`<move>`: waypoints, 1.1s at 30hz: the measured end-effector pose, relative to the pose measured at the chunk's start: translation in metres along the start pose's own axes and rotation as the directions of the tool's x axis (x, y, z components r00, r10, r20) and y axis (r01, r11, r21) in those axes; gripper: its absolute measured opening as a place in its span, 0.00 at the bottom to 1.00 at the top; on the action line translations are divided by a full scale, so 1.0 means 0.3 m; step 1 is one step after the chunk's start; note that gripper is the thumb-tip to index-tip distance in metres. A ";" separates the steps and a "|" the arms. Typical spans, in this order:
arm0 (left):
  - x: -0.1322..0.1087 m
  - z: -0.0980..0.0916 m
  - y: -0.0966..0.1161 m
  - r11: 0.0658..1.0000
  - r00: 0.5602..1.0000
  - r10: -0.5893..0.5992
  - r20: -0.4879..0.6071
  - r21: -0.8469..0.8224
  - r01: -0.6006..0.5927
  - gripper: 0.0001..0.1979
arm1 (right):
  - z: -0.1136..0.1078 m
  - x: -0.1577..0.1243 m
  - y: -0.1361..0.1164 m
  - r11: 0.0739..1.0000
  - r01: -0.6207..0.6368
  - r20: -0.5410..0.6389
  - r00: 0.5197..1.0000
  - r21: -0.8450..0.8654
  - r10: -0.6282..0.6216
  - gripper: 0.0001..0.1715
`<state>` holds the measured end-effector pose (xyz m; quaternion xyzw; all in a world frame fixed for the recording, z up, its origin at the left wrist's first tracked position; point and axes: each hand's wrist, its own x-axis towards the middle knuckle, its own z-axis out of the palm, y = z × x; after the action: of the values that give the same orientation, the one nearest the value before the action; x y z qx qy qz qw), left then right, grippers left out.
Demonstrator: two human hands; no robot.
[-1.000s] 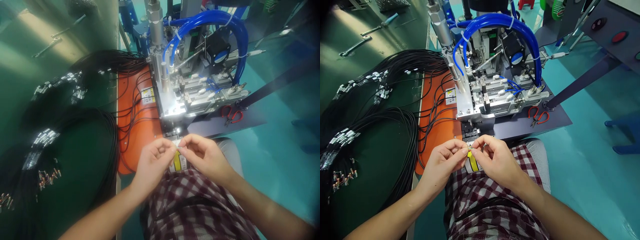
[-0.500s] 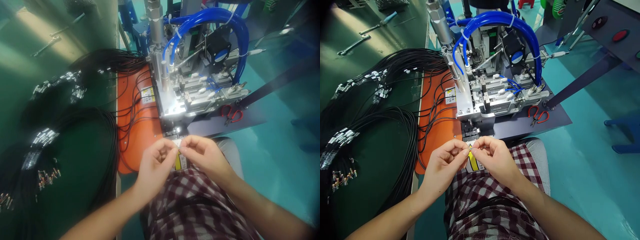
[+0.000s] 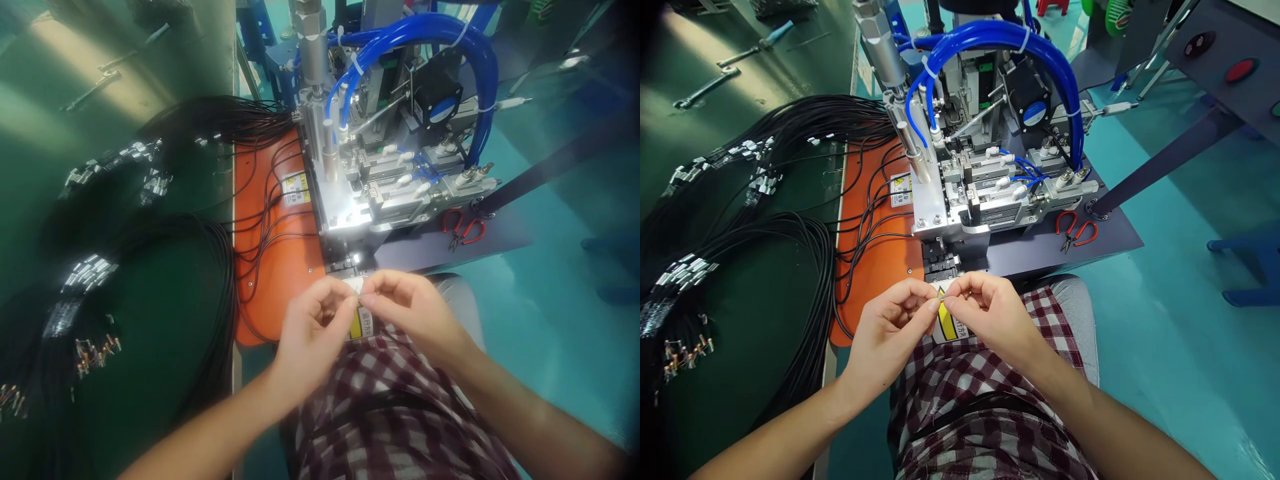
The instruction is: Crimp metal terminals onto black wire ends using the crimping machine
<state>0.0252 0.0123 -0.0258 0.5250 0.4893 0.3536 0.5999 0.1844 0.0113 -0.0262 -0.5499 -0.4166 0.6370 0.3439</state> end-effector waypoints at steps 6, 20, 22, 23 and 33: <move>0.000 -0.001 0.007 1.000 1.000 -0.002 -0.005 -0.026 0.002 0.07 | 0.006 0.002 0.003 0.999 -0.025 0.010 1.000 0.042 0.025 0.08; -0.003 -0.003 -0.006 0.999 1.000 -0.007 0.006 0.032 0.007 0.07 | 0.009 0.002 0.011 0.984 -0.024 0.039 0.999 0.178 0.017 0.08; -0.003 -0.002 -0.006 1.000 1.000 -0.013 0.006 0.027 0.013 0.07 | 0.008 0.003 0.016 0.985 -0.039 0.032 0.999 0.167 0.034 0.08; -0.003 -0.002 -0.006 1.000 1.000 -0.015 0.006 0.023 0.015 0.07 | 0.008 0.003 0.019 0.985 -0.043 0.030 0.999 0.167 0.038 0.09; -0.007 0.003 -0.008 1.000 1.000 -0.008 -0.002 0.007 0.008 0.07 | 0.015 0.002 0.009 0.985 -0.023 0.031 0.999 0.173 0.018 0.07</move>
<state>0.0252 0.0097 -0.0276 0.5247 0.4934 0.3500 0.5989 0.1799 0.0099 -0.0288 -0.5127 -0.3591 0.6824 0.3776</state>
